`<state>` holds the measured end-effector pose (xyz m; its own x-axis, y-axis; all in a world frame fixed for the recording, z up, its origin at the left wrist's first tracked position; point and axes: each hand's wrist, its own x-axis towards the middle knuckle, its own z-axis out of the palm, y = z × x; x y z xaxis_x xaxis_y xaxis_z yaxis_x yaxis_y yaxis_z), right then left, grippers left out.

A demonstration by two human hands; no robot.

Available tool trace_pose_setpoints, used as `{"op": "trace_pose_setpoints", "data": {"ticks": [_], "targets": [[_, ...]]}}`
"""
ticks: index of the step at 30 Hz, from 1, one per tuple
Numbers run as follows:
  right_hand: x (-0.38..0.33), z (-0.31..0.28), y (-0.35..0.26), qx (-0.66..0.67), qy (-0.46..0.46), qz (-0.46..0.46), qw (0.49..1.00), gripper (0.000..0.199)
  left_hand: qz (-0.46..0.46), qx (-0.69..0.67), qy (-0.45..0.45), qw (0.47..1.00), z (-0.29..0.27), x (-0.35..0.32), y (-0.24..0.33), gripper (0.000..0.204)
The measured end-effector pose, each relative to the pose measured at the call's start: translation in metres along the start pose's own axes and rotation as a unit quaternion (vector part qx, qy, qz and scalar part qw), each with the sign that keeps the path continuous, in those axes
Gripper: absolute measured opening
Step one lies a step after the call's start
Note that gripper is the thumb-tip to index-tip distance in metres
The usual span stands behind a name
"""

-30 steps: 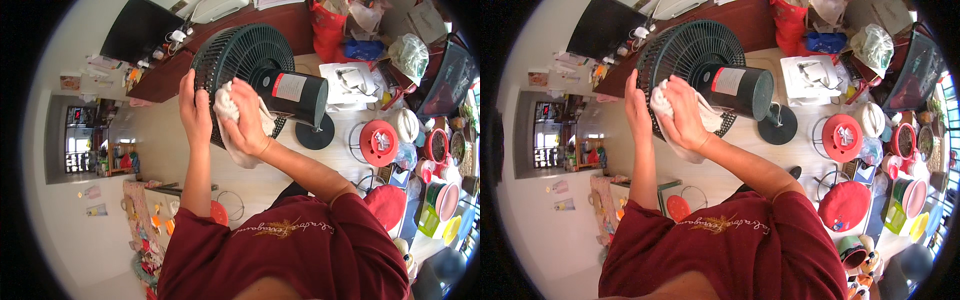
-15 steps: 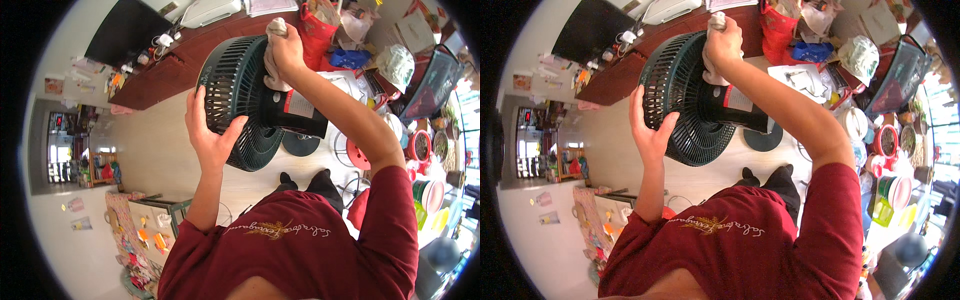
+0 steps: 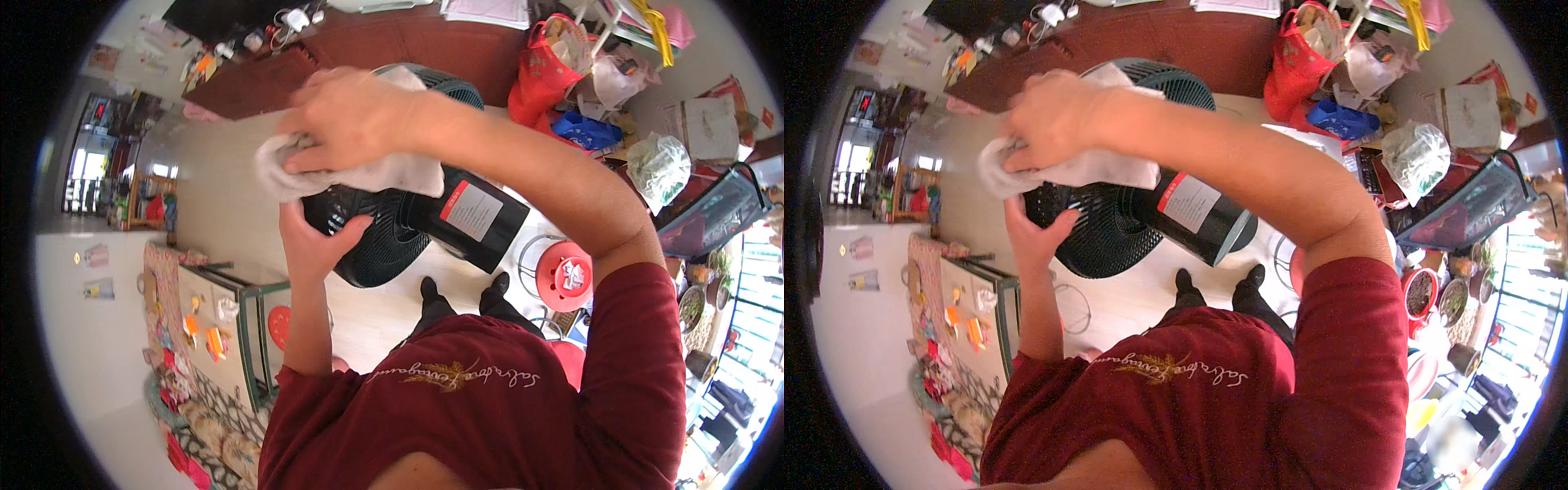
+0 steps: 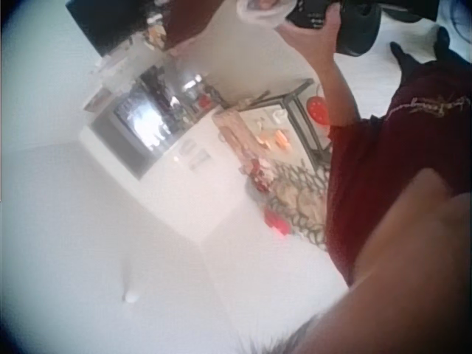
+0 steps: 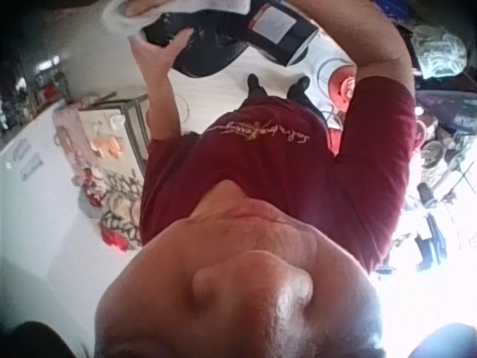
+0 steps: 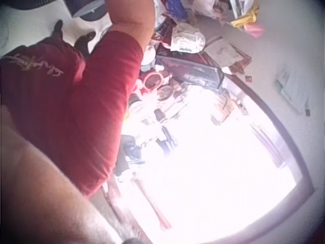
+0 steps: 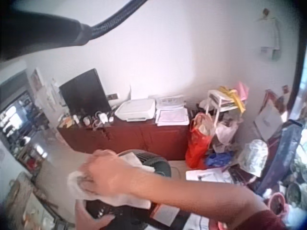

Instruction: The person washes a cloth in a basin of water and then uses the cloth to wipe the motor housing and the front and back grilles of a portable electric fan.

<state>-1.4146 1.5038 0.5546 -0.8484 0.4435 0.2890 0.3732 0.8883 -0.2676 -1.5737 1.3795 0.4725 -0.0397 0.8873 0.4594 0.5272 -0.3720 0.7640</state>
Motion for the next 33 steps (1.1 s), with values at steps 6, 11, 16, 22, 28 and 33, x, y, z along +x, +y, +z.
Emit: {"op": "trace_pose_setpoints", "data": {"ticks": [6, 11, 16, 22, 28, 33], "targets": [[-0.044, 0.011, 0.011, -0.045, 0.168, -0.05, 0.984, 0.043, -0.047, 0.001, -0.018, 0.999, 0.001, 0.002, 0.012, 0.082], [-0.049, 0.007, 0.048, 0.043, 0.178, 0.044, 0.982, 0.039, 0.028, 0.029, -0.001, 0.999, 0.004, 0.015, 0.018, 0.084], [-0.074, 0.041, 0.138, 0.419, 0.198, 0.122, 0.878, 0.037, 0.036, -0.062, -0.032, 0.997, 0.012, 0.027, 0.011, 0.093], [-0.13, 0.097, 0.204, 0.477, 0.185, 0.296, 0.807, 0.034, 0.035, -0.051, -0.036, 0.997, 0.008, 0.023, 0.012, 0.101], [-0.186, 0.148, 0.22, 0.406, -0.027, 0.418, 0.813, 0.037, 0.028, -0.072, -0.017, 0.997, 0.008, 0.021, 0.009, 0.108], [-0.177, 0.184, 0.206, 0.728, 0.047, 0.377, 0.57, 0.038, 0.031, -0.014, -0.008, 0.999, 0.002, 0.016, 0.003, 0.105]]}}
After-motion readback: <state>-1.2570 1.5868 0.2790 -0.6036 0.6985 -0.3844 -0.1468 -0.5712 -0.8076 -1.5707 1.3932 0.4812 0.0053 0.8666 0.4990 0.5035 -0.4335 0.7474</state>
